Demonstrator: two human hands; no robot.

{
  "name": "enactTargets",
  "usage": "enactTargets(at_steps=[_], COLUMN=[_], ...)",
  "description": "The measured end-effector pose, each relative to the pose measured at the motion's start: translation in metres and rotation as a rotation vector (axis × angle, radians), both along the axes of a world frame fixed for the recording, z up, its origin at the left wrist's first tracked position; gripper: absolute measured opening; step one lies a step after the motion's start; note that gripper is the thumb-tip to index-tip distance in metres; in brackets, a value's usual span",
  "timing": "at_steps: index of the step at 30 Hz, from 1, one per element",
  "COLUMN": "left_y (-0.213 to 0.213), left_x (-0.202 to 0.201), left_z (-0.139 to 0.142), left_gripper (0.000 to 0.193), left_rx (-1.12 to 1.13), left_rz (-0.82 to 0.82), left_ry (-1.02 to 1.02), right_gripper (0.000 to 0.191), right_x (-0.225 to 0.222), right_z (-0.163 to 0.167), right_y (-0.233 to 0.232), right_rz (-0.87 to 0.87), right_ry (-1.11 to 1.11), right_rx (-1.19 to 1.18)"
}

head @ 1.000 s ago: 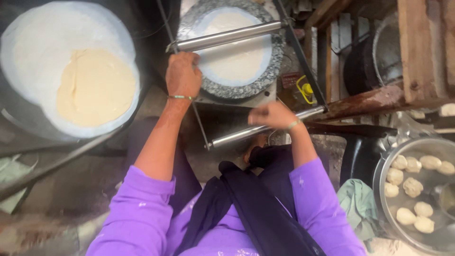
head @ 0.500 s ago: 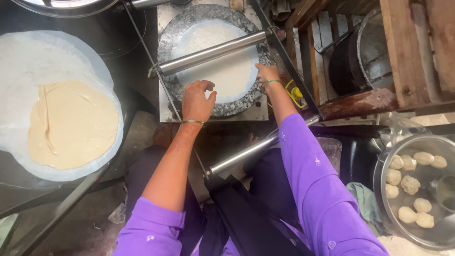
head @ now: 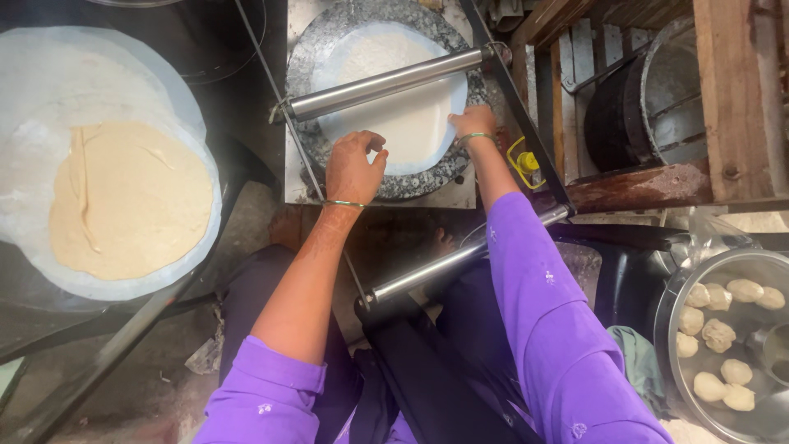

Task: The person sits on a low chair and portions dough from a large covered bowl into small balls, rolling each between the hands and arranging the balls on a metal tray with a small bowl of oil. They then place dough balls between plastic sheets on a stone base and operate a hand-rolled pressing machine to flatten them into thin round discs, stacking the flattened discs on a plate.

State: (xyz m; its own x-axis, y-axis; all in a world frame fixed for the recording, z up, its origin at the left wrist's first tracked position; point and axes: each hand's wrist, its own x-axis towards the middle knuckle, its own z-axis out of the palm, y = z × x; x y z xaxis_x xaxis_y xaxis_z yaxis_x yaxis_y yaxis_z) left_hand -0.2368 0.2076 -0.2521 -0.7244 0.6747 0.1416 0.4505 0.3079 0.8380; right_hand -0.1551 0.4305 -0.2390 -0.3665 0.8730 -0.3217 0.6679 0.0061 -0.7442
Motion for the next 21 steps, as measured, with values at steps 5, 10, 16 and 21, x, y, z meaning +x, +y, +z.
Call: enactTargets(at_steps=[5, 10, 16, 21], left_y=[-0.001, -0.001, 0.001, 0.001], left_x=[0.001, 0.002, 0.006, 0.009], left_z=[0.000, 0.001, 0.001, 0.002], left_gripper=[0.016, 0.015, 0.016, 0.016], left_rx=[-0.057, -0.061, -0.063, -0.092], left_rz=[0.001, -0.004, -0.023, -0.048], left_ry=[0.003, -0.035, -0.037, -0.022], right_gripper=[0.021, 0.019, 0.017, 0.017], right_x=[0.006, 0.011, 0.012, 0.014], right_z=[-0.007, -0.007, -0.003, 0.001], right_y=[0.004, 0.009, 0.004, 0.000], right_rz=[0.018, -0.093, -0.127, -0.164], right_ry=[0.170, 0.132, 0.224, 0.209], right_rx=[-0.024, -0.182, -0.303, -0.323])
